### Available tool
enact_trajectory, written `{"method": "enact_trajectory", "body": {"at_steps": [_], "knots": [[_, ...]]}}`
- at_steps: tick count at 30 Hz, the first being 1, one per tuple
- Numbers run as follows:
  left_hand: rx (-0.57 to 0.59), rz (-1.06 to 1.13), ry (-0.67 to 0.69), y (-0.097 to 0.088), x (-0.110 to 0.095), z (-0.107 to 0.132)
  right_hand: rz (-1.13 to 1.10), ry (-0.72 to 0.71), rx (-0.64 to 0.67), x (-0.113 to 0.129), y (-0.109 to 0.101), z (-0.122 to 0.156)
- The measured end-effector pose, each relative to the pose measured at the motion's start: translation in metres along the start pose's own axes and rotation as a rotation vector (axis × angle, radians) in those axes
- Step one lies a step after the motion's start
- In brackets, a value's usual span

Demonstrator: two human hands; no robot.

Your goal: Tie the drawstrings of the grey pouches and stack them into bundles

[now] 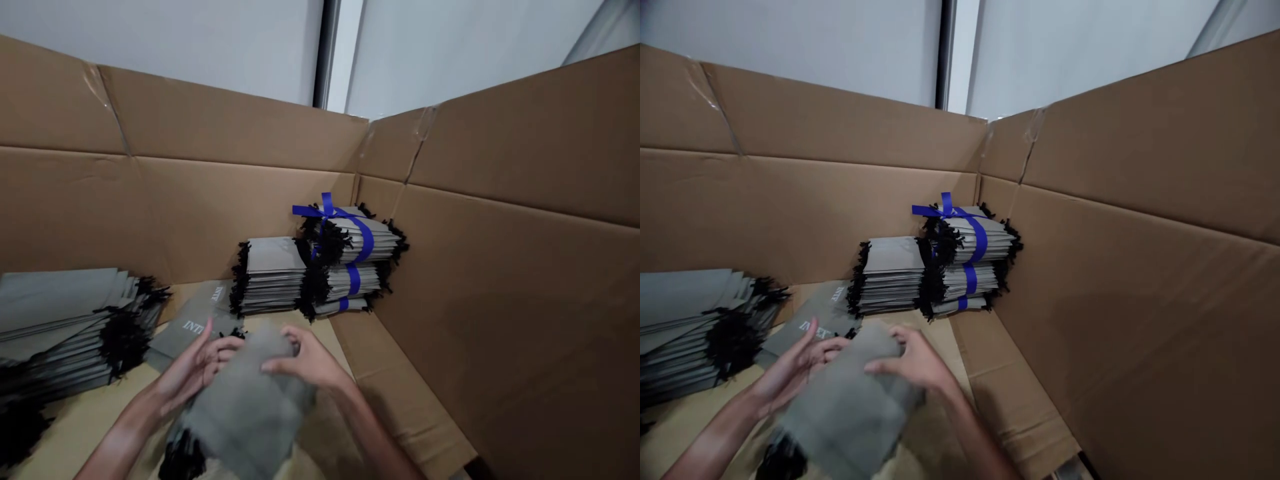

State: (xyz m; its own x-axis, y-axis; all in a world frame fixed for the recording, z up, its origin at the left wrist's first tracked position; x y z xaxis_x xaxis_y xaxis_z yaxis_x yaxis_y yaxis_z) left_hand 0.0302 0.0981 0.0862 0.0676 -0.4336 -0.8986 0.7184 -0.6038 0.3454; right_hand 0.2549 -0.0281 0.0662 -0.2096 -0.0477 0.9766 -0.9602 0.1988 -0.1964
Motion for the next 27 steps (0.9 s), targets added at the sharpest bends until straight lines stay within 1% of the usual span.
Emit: {"method": "enact_trajectory", "body": {"at_steps": [1, 2, 3, 4, 7, 10, 12, 15, 17, 20, 21, 22, 23, 24, 25, 27], "knots": [[0.006, 0.098, -0.034, -0.005, 0.003, -0.003, -0.054, 0.01, -0.026, -0.004, -0.004, -0.013], [0.013, 0.169, -0.041, -0.01, 0.006, -0.006, -0.087, 0.021, -0.043, -0.011, -0.005, -0.024], [0.018, 0.208, -0.038, -0.014, 0.01, -0.009, -0.111, 0.032, -0.074, -0.02, -0.005, -0.032], [-0.005, 0.217, -0.007, -0.018, 0.013, -0.012, -0.124, 0.045, -0.098, -0.03, -0.004, -0.038], [-0.135, 0.098, 0.127, -0.024, 0.023, -0.019, -0.162, 0.081, -0.172, -0.056, 0.005, -0.041], [-0.224, -0.032, 0.205, -0.021, 0.03, -0.023, -0.184, 0.088, -0.171, -0.065, 0.011, -0.04], [-0.253, -0.053, 0.225, -0.018, 0.03, -0.025, -0.188, 0.062, -0.161, -0.061, 0.009, -0.041], [-0.3, -0.07, 0.244, -0.02, 0.024, -0.026, -0.16, -0.013, -0.188, -0.044, -0.009, -0.04], [-0.318, -0.082, 0.231, -0.024, 0.02, -0.025, -0.118, -0.068, -0.254, -0.026, -0.027, -0.031], [-0.324, -0.095, 0.161, -0.028, 0.021, -0.02, -0.033, -0.152, -0.423, 0.005, -0.05, -0.001], [-0.332, -0.093, 0.141, -0.027, 0.024, -0.017, 0.027, -0.202, -0.487, 0.014, -0.053, 0.011], [-0.349, -0.087, 0.129, -0.026, 0.028, -0.014, 0.211, -0.311, -0.537, 0.022, -0.053, 0.023], [-0.373, -0.08, 0.122, -0.024, 0.034, -0.011, 0.381, -0.405, -0.53, 0.026, -0.048, 0.033], [-0.403, -0.073, 0.12, -0.021, 0.041, -0.008, 0.551, -0.484, -0.439, 0.024, -0.038, 0.041], [-0.433, -0.071, 0.122, -0.017, 0.048, -0.005, 0.698, -0.509, -0.365, 0.016, -0.025, 0.046], [-0.471, -0.07, 0.143, -0.008, 0.061, -0.002, 0.916, -0.46, -0.243, -0.014, 0.004, 0.048]]}}
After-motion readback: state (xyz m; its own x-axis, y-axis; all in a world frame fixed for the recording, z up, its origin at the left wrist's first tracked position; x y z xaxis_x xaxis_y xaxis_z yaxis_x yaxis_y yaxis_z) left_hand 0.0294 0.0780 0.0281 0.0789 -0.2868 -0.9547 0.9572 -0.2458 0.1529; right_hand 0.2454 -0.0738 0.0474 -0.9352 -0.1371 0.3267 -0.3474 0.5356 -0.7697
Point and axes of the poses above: each hand's wrist, its own z-axis away from the middle knuckle, its own y-axis out of the palm, x = y × z, the point moved 2 cm from there along -z, towards the middle knuckle, and after that the axes turned 14 degrees about z, right-handed, at the moved point
